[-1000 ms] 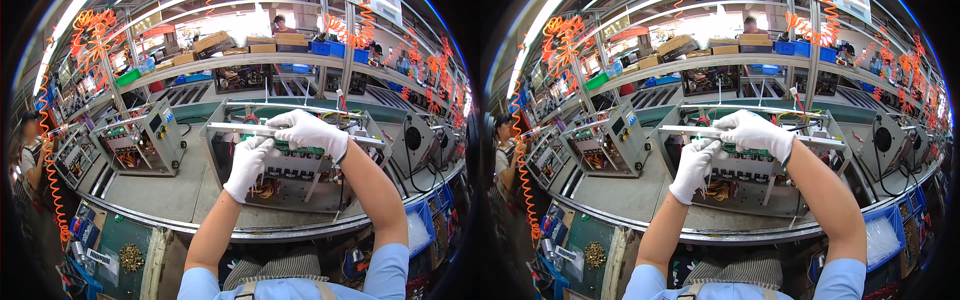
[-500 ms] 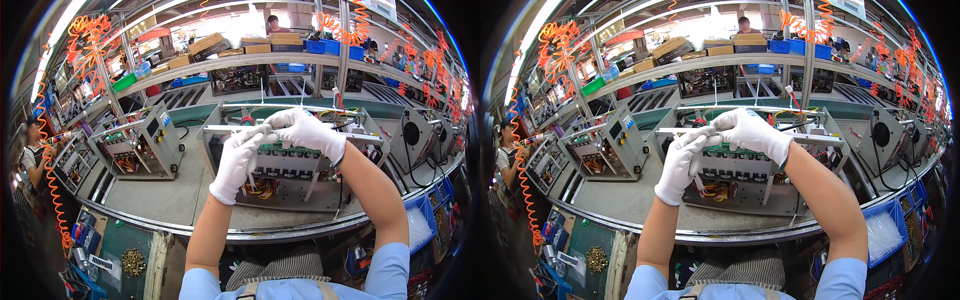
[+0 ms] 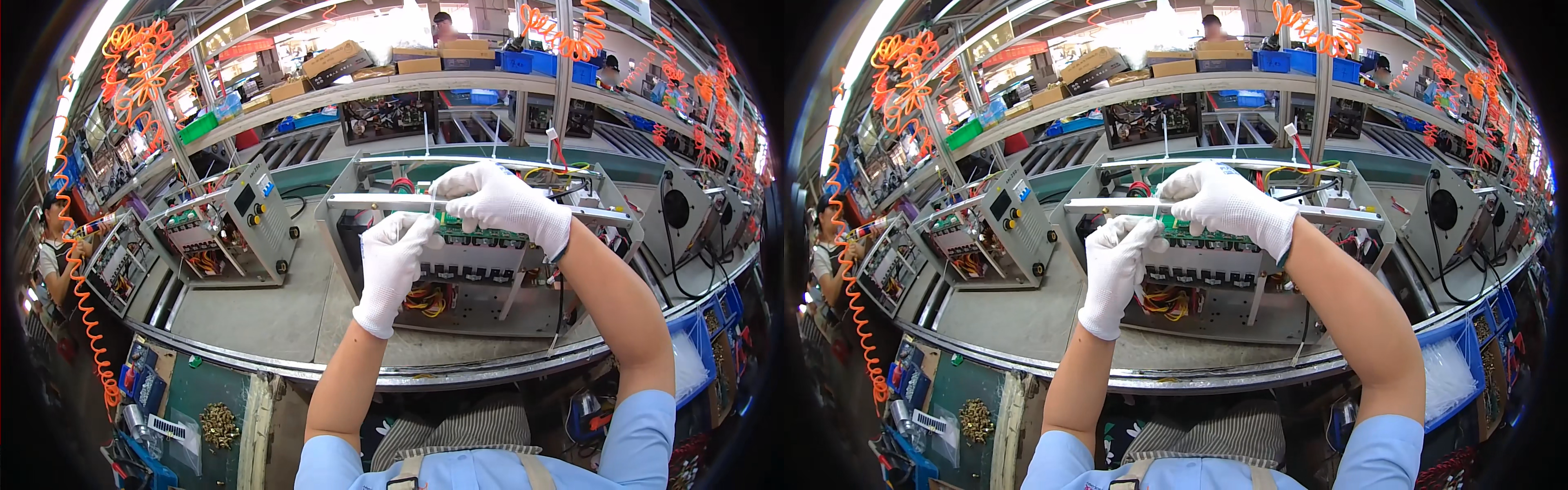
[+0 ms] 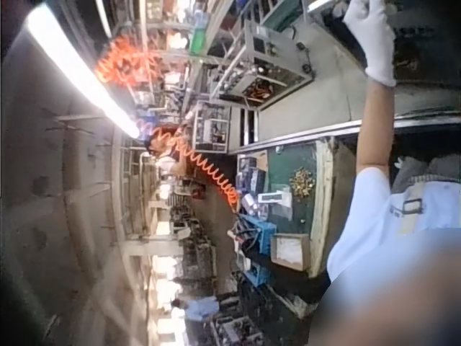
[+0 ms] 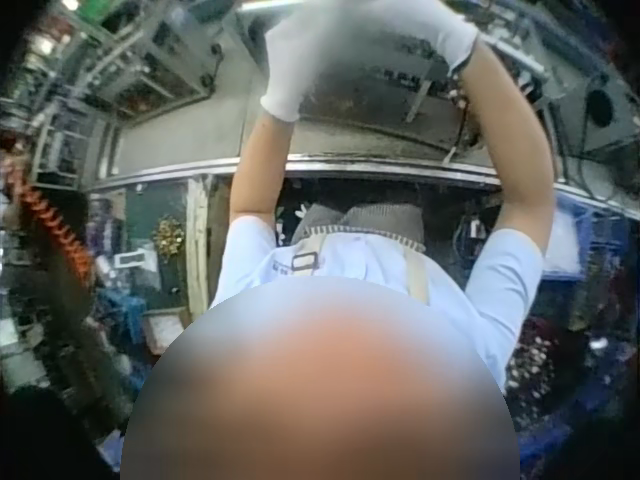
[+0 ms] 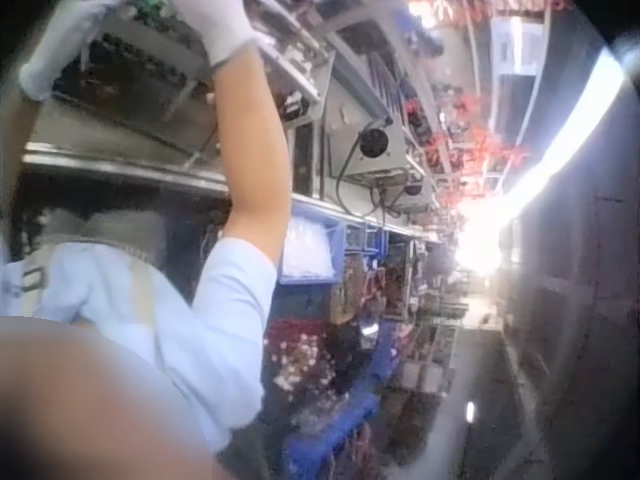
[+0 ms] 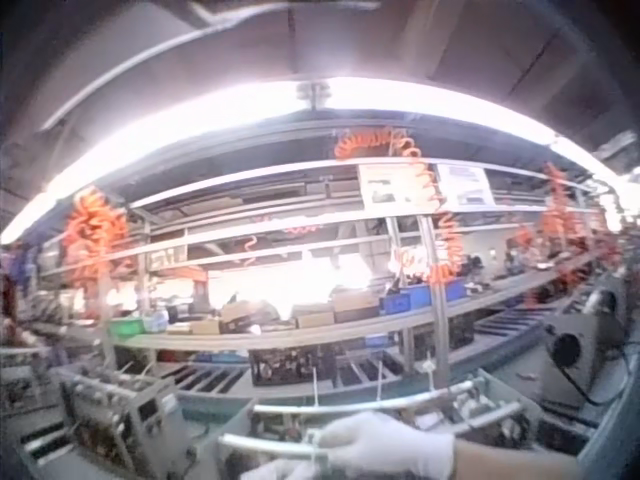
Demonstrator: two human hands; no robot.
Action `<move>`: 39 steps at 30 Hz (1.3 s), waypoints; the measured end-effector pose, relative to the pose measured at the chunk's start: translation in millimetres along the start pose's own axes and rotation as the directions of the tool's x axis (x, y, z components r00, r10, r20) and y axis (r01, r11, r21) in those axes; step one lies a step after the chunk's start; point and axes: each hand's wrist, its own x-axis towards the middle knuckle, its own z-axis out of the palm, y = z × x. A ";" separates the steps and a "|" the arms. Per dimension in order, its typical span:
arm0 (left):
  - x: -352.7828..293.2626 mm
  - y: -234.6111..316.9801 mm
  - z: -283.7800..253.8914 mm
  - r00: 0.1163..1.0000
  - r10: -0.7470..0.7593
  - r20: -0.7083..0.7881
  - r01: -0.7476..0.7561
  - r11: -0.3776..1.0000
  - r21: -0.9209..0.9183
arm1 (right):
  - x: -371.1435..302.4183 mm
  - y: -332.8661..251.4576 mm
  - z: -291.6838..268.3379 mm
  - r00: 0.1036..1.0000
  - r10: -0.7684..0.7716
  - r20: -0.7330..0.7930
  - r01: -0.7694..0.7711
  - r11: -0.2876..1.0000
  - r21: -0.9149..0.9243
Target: The person assembles an electronic device by connecting various wires to a circuit board inside a metal chassis. They use zip ties to secure the wires and organize the internal components. The person handles red, black, and multi-colored wires, attaching them to specific terminals and routing them through the device.
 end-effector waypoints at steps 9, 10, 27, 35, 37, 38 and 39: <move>12.0 3.5 9.1 0.999 0.021 -0.045 -0.021 1.000 0.004 | -2.8 2.6 2.7 0.997 -0.070 -0.045 0.064 0.990 -0.129; 17.1 6.0 11.9 0.998 0.035 -0.056 -0.035 0.999 0.004 | -3.3 3.0 2.7 0.995 -0.090 -0.052 0.080 0.981 -0.177; -1.2 -13.1 -0.8 0.973 0.180 0.146 -0.166 0.981 -0.105 | -5.4 0.0 2.4 0.996 -0.087 -0.017 0.081 0.974 -0.212; -51.6 -38.1 -20.3 0.914 0.034 0.404 -0.190 0.916 0.354 | -77.8 14.7 69.1 0.692 -0.707 -0.146 0.555 0.651 -0.518; -87.9 -64.8 -16.5 0.816 0.050 0.576 -0.280 0.906 0.318 | -110.0 50.0 104.7 0.842 -0.537 -0.056 0.483 0.795 -0.366; -111.4 -89.8 -21.7 0.831 -0.143 0.537 -0.081 0.925 0.371 | -116.7 69.7 121.1 0.857 -0.511 -0.073 0.477 0.838 -0.264; -124.9 -88.0 -23.7 0.768 -0.403 0.498 0.171 0.878 0.446 | -123.8 86.0 135.8 0.877 -0.472 -0.091 0.455 0.877 -0.155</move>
